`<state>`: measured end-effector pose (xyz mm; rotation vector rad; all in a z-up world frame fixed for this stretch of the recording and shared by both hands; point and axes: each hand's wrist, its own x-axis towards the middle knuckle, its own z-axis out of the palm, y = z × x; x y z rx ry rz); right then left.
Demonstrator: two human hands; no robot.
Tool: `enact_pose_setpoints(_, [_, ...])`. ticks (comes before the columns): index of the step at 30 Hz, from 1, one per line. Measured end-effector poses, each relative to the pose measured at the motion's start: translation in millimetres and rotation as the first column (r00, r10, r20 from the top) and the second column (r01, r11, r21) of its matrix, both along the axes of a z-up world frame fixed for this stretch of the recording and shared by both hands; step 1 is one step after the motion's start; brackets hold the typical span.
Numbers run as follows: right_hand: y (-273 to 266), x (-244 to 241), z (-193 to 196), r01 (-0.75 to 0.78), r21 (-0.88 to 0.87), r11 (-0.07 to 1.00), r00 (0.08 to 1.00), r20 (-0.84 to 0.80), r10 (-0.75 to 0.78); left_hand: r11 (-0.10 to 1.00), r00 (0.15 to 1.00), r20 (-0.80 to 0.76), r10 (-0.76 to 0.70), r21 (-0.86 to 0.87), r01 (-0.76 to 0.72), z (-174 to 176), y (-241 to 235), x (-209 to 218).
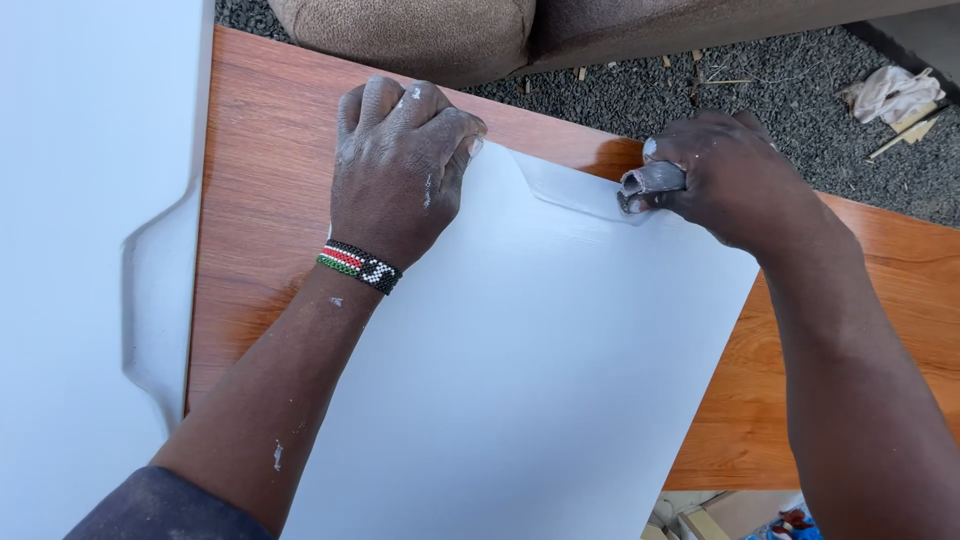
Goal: The person sands the surface and edges of a white rectangular wooden board using a sanding block. They work on the board while it rests on a wooden table, flipping it over to sand different sides and edges thoroughly.
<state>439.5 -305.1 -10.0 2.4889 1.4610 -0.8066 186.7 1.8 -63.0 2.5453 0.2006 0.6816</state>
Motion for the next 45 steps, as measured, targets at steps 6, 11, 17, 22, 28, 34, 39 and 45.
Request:
enact_pose_setpoints(6, [43.4, -16.0, -5.3, -0.07, 0.091, 0.993, 0.997, -0.01, 0.071, 0.999, 0.999, 0.039, 0.008, -0.034, -0.006, 0.2, 0.3, -0.6])
enact_pose_setpoints(11, [103.3, -32.5, -18.2, 0.114, 0.212, 0.971, 0.991, -0.096, -0.096, 1.0, 1.0, 0.027, 0.001, -0.015, -0.001, 2.4, 2.8, 2.2])
enact_pose_setpoints(17, [94.2, -36.5, 4.4, 0.015, 0.042, 0.999, 0.987, -0.157, -0.008, 1.0, 0.999, 0.036, 0.006, -0.005, -0.005, 1.1, -1.9, -0.4])
enact_pose_setpoints(22, [24.3, 17.3, 2.0, -0.309, -0.244, 0.919, 0.932, 0.115, 0.344, 1.0, 0.999, 0.047, 0.022, -0.022, -0.021, 2.1, -0.2, -1.5])
enact_pose_setpoints(28, [31.9, 16.2, 8.3, -0.091, -0.256, 0.962, 0.996, -0.039, 0.084, 0.999, 0.998, 0.065, 0.022, -0.03, -0.02, 2.4, 0.9, -1.8])
enact_pose_setpoints(34, [20.5, -6.6, 1.4, -0.106, 0.085, 0.991, 0.989, -0.091, 0.113, 0.999, 0.999, 0.028, 0.033, -0.008, -0.033, 0.8, -2.2, -2.4])
enact_pose_setpoints(39, [-1.5, -9.9, -20.1, -0.018, 0.421, 0.907, 0.983, -0.16, 0.094, 0.998, 0.998, -0.001, 0.066, 0.015, -0.066, -2.7, -4.7, -0.8])
enact_pose_setpoints(45, [14.1, -16.3, -19.9, 0.053, 0.411, 0.91, 0.98, -0.198, 0.032, 0.998, 0.996, -0.077, 0.053, 0.049, -0.049, 0.4, -4.5, -1.0])
